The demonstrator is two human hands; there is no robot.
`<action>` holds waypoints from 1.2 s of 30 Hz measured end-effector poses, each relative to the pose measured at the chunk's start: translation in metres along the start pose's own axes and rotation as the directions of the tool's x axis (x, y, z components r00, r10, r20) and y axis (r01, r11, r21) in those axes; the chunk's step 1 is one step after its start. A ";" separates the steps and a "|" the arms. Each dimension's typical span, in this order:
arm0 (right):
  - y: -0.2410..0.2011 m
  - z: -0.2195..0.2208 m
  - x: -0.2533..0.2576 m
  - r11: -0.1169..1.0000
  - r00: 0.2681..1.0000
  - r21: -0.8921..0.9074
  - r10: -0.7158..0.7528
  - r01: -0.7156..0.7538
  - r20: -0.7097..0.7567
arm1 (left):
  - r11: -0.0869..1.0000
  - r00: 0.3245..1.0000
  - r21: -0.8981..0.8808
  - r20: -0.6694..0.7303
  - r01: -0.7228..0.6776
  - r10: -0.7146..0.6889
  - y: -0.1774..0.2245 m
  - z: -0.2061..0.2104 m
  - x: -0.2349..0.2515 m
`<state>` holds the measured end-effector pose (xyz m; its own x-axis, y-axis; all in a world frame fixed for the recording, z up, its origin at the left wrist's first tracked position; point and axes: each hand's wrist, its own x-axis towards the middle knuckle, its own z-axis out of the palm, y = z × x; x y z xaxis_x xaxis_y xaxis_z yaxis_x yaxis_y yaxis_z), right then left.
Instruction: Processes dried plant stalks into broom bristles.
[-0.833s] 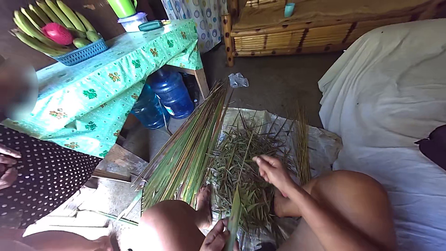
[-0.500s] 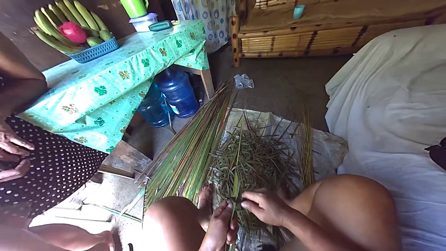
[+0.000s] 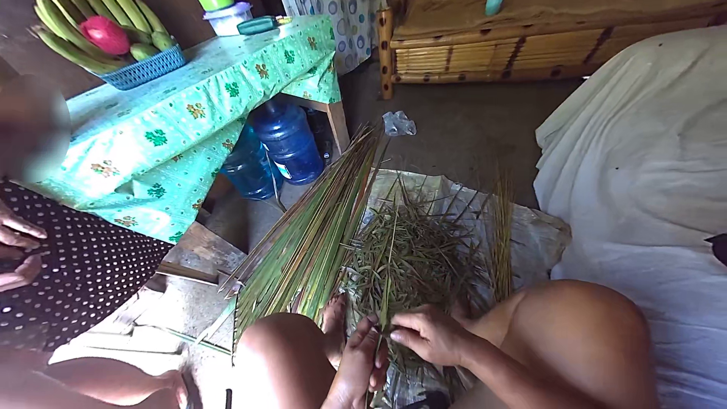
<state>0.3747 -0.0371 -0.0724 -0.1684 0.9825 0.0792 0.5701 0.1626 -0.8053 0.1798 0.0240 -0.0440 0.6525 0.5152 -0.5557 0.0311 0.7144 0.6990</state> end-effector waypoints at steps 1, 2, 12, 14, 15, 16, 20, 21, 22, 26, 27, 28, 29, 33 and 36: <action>0.004 -0.005 0.003 0.997 0.998 -0.063 0.052 -0.054 -0.023 | 1.000 1.000 0.003 0.014 0.000 0.000 0.000 0.000 -0.001; 0.008 -0.011 0.006 0.985 0.990 -0.104 0.134 -0.137 -0.036 | 1.000 1.000 0.007 0.022 0.002 -0.002 0.000 0.000 -0.002; 0.016 -0.040 0.020 0.850 0.851 -0.147 0.464 -0.506 -0.247 | 0.992 1.000 0.121 0.018 -0.025 0.023 -0.002 0.000 -0.004; 0.020 -0.048 0.022 0.805 0.788 -0.101 0.535 -0.585 -0.304 | 0.987 1.000 0.159 0.018 -0.023 0.021 -0.003 0.000 -0.007; 0.023 -0.055 0.023 0.784 0.757 -0.060 0.574 -0.618 -0.313 | 0.987 1.000 0.162 0.013 -0.020 0.018 -0.005 -0.001 -0.009; 0.023 -0.061 0.023 0.777 0.741 0.006 0.602 -0.629 -0.297 | 0.986 1.000 0.164 0.009 -0.021 0.019 -0.006 -0.003 -0.010; 0.003 -0.048 0.018 0.638 0.785 0.584 0.619 -0.502 -0.002 | 0.983 1.000 0.185 0.006 -0.015 0.014 -0.004 -0.001 -0.006; -0.001 -0.040 0.017 0.559 0.799 0.670 0.596 -0.488 0.084 | 0.981 1.000 0.194 0.025 -0.016 0.011 -0.004 -0.001 -0.005; -0.003 -0.033 0.016 0.499 0.806 0.722 0.576 -0.479 0.136 | 0.979 0.999 0.203 0.051 -0.018 0.008 -0.003 -0.001 -0.005; 0.004 -0.038 0.020 0.402 0.800 0.814 0.588 -0.418 0.121 | 0.984 0.989 0.178 0.139 0.029 -0.054 -0.009 -0.002 -0.015; 0.008 -0.043 0.021 0.407 0.794 0.816 0.600 -0.410 0.099 | 0.986 0.987 0.163 0.146 0.038 -0.062 -0.012 -0.003 -0.019; 0.009 -0.046 0.021 0.430 0.794 0.808 0.603 -0.404 0.077 | 0.989 0.989 0.144 0.140 0.032 -0.053 -0.015 -0.004 -0.022; 0.009 -0.048 0.019 0.475 0.806 0.784 0.589 -0.399 0.054 | 0.993 0.993 0.119 0.114 0.022 -0.036 -0.017 -0.004 -0.025; -0.003 -0.029 0.002 0.811 0.940 0.487 0.333 -0.324 0.070 | 1.000 1.000 0.009 -0.031 0.005 -0.004 -0.013 -0.004 -0.023; -0.012 -0.007 -0.007 0.965 0.993 0.246 0.074 -0.094 0.089 | 0.998 0.996 -0.059 -0.080 0.022 -0.027 -0.006 0.001 -0.017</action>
<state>0.3745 -0.0451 -0.0589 -0.1964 0.9800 -0.0328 0.3678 0.0426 -0.9289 0.1693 0.0103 -0.0384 0.5885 0.5323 -0.6085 0.0009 0.7523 0.6589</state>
